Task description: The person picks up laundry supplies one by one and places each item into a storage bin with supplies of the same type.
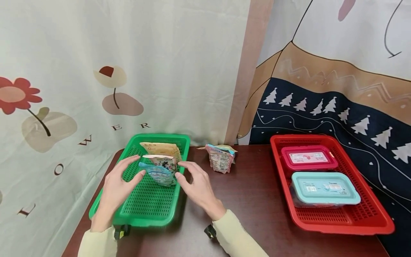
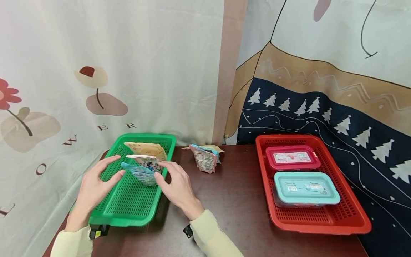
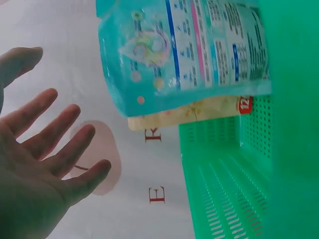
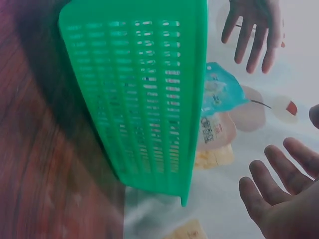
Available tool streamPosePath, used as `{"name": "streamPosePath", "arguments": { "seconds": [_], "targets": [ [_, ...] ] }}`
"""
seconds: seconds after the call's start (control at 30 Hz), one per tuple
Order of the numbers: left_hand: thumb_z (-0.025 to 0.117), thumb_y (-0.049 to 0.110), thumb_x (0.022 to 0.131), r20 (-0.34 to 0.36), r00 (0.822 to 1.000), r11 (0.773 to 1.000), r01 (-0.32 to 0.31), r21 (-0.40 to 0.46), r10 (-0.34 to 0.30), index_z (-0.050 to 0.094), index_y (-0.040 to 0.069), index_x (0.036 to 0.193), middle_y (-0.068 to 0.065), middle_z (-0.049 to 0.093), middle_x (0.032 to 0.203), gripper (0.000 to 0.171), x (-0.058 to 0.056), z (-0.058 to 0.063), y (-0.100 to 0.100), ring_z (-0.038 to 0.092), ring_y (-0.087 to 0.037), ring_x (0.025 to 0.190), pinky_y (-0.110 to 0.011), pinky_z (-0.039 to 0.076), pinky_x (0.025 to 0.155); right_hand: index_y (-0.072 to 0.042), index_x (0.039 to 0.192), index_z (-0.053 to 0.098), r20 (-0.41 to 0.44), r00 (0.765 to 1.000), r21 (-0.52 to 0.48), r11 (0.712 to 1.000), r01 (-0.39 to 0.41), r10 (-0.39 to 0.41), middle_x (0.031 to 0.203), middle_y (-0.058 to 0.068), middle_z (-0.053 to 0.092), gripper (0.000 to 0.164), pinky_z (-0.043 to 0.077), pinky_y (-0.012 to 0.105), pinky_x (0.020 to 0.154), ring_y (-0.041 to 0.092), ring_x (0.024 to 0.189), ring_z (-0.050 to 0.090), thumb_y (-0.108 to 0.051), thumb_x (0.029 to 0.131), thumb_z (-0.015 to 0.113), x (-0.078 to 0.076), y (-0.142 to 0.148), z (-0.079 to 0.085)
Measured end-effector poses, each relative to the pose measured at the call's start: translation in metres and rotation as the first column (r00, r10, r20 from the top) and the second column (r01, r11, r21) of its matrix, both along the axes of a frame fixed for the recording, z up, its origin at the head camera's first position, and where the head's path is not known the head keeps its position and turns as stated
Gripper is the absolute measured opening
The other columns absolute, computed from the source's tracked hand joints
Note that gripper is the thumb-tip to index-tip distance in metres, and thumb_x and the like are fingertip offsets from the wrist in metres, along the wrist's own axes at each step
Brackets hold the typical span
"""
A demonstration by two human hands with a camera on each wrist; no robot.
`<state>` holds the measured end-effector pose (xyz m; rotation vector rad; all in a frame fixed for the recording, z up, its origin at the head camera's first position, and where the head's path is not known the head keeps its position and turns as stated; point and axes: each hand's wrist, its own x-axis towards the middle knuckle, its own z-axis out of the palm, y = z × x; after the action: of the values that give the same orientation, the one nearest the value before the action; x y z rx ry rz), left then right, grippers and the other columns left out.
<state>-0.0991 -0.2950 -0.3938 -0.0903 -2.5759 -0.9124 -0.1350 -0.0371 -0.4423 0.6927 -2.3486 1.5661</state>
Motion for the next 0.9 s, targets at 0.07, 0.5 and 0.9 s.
{"name": "streamPosePath", "arguments": {
  "seconds": [0.07, 0.5, 0.9],
  "targets": [
    [0.077, 0.025, 0.095, -0.017, 1.0, 1.0, -0.006, 0.025, 0.006, 0.063, 0.015, 0.142, -0.011, 0.059, 0.146, 0.051, 0.002, 0.001, 0.004, 0.051, -0.041, 0.136, -0.067, 0.043, 0.098, -0.019, 0.135, 0.068, -0.016, 1.0, -0.01, 1.0, 0.016, -0.016, 0.136, -0.005, 0.065, 0.041, 0.049, 0.04, 0.104, 0.014, 0.127, 0.06, -0.042, 0.102, 0.06, 0.002, 0.006, 0.0],
    [0.078, 0.01, 0.093, -0.086, 0.996, 0.985, 0.001, 0.175, 0.014, 0.065, 0.017, 0.141, 0.002, 0.059, 0.145, 0.051, 0.015, 0.004, 0.039, 0.048, -0.001, 0.135, -0.012, 0.036, 0.104, -0.019, 0.137, 0.066, -0.087, 0.988, -0.107, 0.987, 0.116, -0.125, 0.139, -0.005, 0.064, 0.038, 0.047, 0.041, 0.108, 0.013, 0.131, 0.058, -0.03, 0.1, 0.066, 0.011, 0.049, -0.007],
    [0.078, -0.001, 0.087, -0.231, 0.969, 0.946, 0.154, 0.286, -0.087, 0.064, 0.011, 0.141, -0.004, 0.059, 0.145, 0.057, 0.016, 0.006, 0.086, 0.048, -0.006, 0.137, -0.017, 0.036, 0.11, -0.014, 0.141, 0.064, -0.032, 0.966, -0.141, 0.958, 0.249, -0.256, 0.142, -0.001, 0.061, 0.043, 0.047, 0.045, 0.108, 0.015, 0.132, 0.056, -0.022, 0.099, 0.069, 0.016, 0.09, -0.009]
  ]
}}
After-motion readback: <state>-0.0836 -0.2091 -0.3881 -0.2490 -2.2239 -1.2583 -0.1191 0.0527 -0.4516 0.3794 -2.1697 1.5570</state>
